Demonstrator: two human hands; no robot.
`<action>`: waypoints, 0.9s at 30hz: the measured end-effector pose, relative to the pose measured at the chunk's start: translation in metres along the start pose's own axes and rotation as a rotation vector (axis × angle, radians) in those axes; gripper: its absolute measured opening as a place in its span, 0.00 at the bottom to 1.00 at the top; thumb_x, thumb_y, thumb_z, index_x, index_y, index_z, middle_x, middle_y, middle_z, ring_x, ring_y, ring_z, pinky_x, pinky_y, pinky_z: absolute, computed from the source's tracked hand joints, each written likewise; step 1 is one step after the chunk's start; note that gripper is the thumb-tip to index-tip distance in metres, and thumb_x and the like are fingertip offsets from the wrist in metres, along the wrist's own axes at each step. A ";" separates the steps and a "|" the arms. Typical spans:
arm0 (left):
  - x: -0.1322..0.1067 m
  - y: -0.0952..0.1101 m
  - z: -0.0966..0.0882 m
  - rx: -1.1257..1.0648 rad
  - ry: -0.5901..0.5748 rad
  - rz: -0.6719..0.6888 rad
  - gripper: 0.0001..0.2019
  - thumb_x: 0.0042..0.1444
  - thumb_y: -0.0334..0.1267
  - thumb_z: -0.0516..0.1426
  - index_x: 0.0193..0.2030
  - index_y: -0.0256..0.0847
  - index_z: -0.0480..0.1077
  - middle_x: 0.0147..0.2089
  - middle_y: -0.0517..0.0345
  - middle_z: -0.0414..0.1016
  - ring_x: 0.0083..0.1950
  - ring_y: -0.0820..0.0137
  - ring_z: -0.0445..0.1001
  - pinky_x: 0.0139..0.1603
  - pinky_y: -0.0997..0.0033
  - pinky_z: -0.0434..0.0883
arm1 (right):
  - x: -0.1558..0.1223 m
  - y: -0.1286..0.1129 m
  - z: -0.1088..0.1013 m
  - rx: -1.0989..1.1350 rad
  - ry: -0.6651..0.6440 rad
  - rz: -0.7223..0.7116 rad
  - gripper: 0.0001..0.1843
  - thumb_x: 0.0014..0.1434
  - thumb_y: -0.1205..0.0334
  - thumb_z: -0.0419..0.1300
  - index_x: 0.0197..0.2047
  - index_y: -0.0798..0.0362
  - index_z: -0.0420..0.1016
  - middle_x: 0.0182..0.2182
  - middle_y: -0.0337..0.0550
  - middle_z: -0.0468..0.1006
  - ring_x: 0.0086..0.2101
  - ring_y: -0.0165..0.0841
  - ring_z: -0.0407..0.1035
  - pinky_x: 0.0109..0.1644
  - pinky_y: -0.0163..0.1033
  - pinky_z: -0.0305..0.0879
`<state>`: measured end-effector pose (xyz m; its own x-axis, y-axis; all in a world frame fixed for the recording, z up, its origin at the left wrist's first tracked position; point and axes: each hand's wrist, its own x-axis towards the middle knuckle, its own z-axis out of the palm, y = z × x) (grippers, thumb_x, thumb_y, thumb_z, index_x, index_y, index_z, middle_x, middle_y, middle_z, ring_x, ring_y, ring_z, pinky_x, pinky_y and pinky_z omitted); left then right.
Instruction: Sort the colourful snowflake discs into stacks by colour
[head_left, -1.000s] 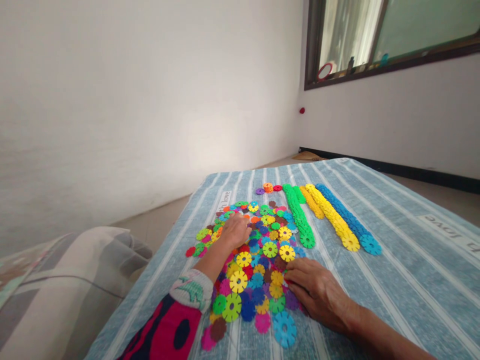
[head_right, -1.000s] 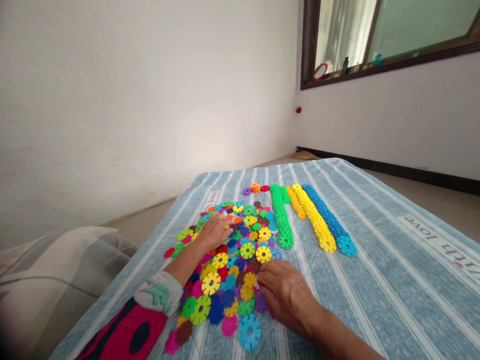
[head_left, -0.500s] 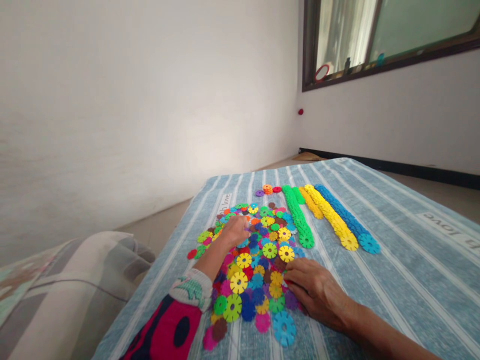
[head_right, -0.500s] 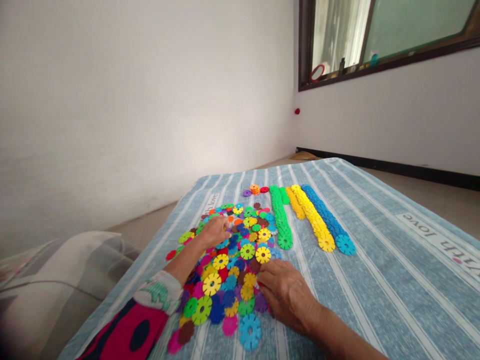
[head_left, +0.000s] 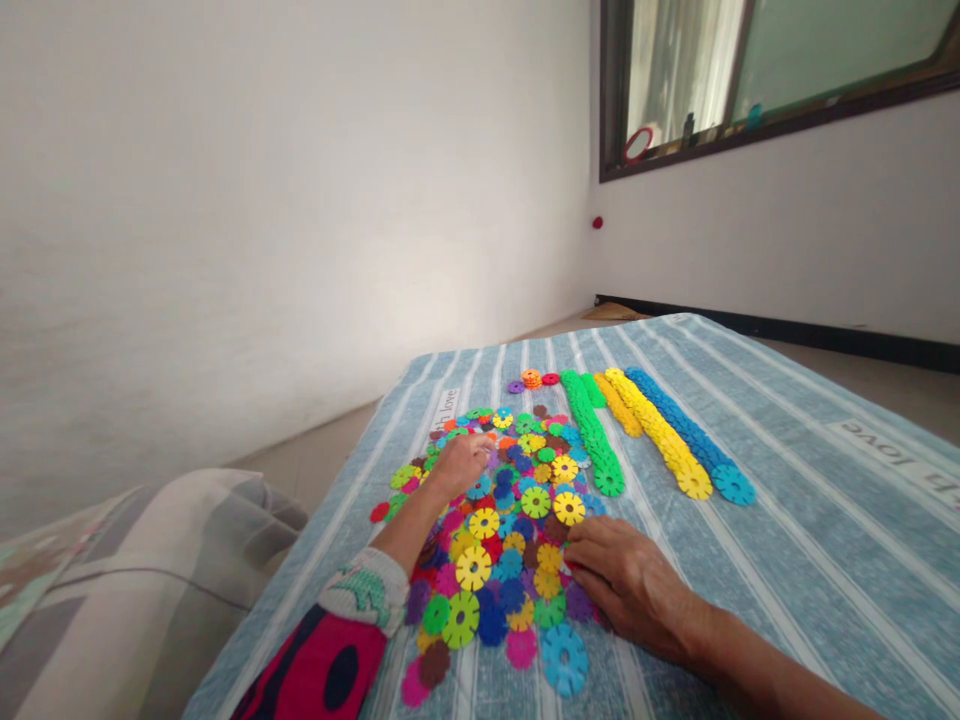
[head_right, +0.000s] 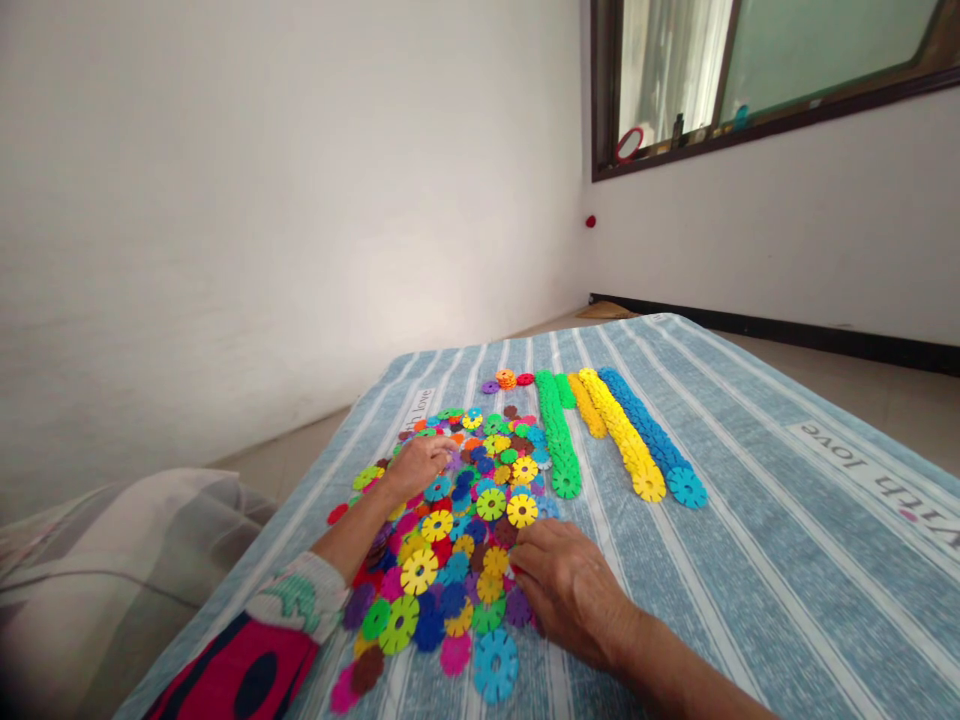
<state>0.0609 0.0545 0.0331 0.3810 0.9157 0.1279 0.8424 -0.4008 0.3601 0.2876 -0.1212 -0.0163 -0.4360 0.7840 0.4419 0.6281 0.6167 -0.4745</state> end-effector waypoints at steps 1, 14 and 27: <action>0.001 0.000 0.000 0.009 0.001 0.004 0.16 0.50 0.30 0.49 0.38 0.40 0.77 0.32 0.59 0.78 0.34 0.70 0.74 0.36 0.74 0.68 | 0.000 0.000 0.000 0.002 -0.001 0.003 0.12 0.68 0.65 0.49 0.35 0.52 0.70 0.34 0.41 0.73 0.37 0.32 0.66 0.44 0.39 0.60; 0.039 0.025 0.022 0.249 0.062 0.181 0.10 0.54 0.32 0.53 0.39 0.39 0.75 0.43 0.51 0.77 0.50 0.63 0.72 0.55 0.64 0.65 | 0.002 -0.001 -0.003 0.023 0.000 -0.001 0.12 0.68 0.65 0.48 0.36 0.52 0.71 0.35 0.42 0.73 0.38 0.33 0.67 0.46 0.39 0.61; -0.002 0.086 0.035 0.490 -0.119 0.204 0.15 0.62 0.40 0.47 0.43 0.38 0.71 0.43 0.45 0.77 0.44 0.58 0.75 0.42 0.62 0.68 | 0.002 0.003 0.000 0.007 0.014 -0.020 0.11 0.67 0.66 0.48 0.33 0.52 0.69 0.33 0.42 0.72 0.36 0.33 0.66 0.44 0.39 0.60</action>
<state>0.1461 0.0172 0.0319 0.5722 0.8194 0.0346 0.8147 -0.5632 -0.1382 0.2881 -0.1176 -0.0168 -0.4395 0.7704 0.4619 0.6145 0.6329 -0.4709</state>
